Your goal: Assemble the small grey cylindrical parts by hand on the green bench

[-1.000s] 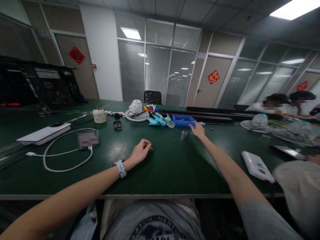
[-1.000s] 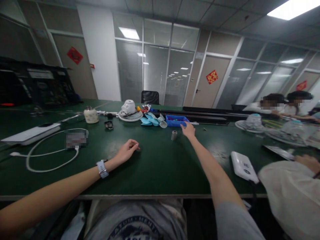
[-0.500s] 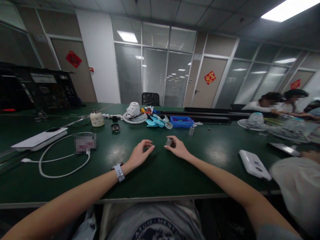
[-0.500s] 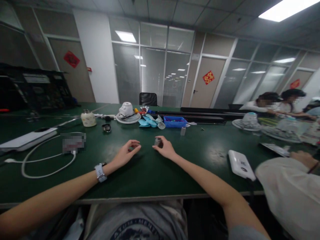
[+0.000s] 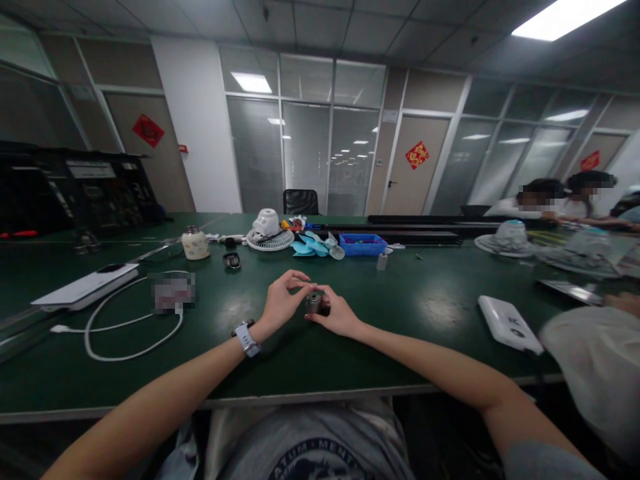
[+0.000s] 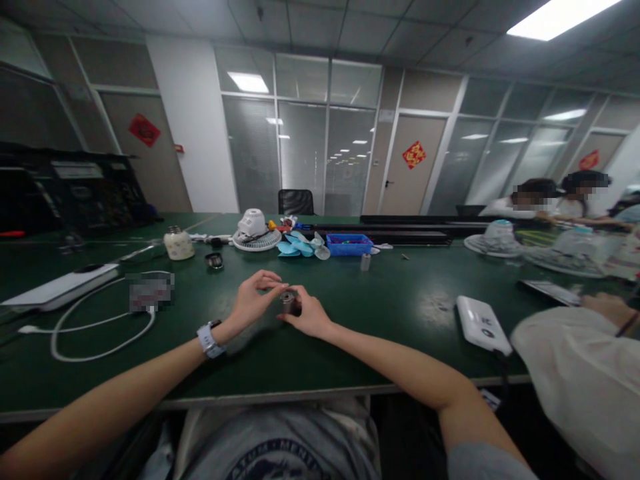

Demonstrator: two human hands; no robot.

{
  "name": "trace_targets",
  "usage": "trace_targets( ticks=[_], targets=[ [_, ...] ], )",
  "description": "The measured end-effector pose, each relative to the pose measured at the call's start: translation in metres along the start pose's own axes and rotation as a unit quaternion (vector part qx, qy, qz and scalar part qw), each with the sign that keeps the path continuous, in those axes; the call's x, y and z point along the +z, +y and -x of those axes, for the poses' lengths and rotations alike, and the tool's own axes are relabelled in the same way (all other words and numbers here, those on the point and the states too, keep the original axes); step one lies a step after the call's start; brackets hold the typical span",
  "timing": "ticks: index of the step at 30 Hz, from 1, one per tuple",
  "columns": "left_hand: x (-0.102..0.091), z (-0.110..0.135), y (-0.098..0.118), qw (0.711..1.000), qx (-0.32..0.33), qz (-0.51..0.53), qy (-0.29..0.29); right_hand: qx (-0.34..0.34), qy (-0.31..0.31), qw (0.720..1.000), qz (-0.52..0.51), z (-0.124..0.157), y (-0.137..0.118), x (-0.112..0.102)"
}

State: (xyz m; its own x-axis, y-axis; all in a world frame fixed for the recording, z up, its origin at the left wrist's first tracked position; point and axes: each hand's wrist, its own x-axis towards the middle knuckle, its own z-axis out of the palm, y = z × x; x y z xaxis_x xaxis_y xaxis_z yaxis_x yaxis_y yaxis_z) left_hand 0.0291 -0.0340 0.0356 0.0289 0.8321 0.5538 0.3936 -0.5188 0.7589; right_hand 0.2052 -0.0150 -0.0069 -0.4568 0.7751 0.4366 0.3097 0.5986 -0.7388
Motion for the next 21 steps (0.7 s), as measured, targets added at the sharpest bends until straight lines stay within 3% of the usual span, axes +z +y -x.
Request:
trace_targets(
  ticks=[3,8,11,14,17,21],
  targets=[
    [-0.01,0.003,-0.015,1.0,-0.019,-0.011,0.001,0.003,-0.005,1.0,-0.007,0.001,-0.003,-0.004],
    [-0.017,0.015,-0.036,0.976,-0.099,-0.018,-0.191,0.003,-0.009,1.0,0.029,0.008,-0.007,-0.02],
    [-0.014,0.015,-0.037,0.974,-0.09,0.002,-0.208,0.008,-0.011,1.0,0.026,0.005,0.005,-0.035],
    [-0.013,0.014,-0.035,0.973,-0.096,0.007,-0.212,0.019,0.058,0.996,0.061,-0.018,0.032,-0.061],
    [-0.013,0.014,-0.034,0.972,-0.102,0.009,-0.21,0.119,0.167,0.962,0.182,-0.053,0.064,-0.097],
    [-0.015,0.015,-0.034,0.973,-0.099,0.011,-0.207,0.228,0.212,0.906,0.287,-0.085,0.096,-0.129]
  ],
)
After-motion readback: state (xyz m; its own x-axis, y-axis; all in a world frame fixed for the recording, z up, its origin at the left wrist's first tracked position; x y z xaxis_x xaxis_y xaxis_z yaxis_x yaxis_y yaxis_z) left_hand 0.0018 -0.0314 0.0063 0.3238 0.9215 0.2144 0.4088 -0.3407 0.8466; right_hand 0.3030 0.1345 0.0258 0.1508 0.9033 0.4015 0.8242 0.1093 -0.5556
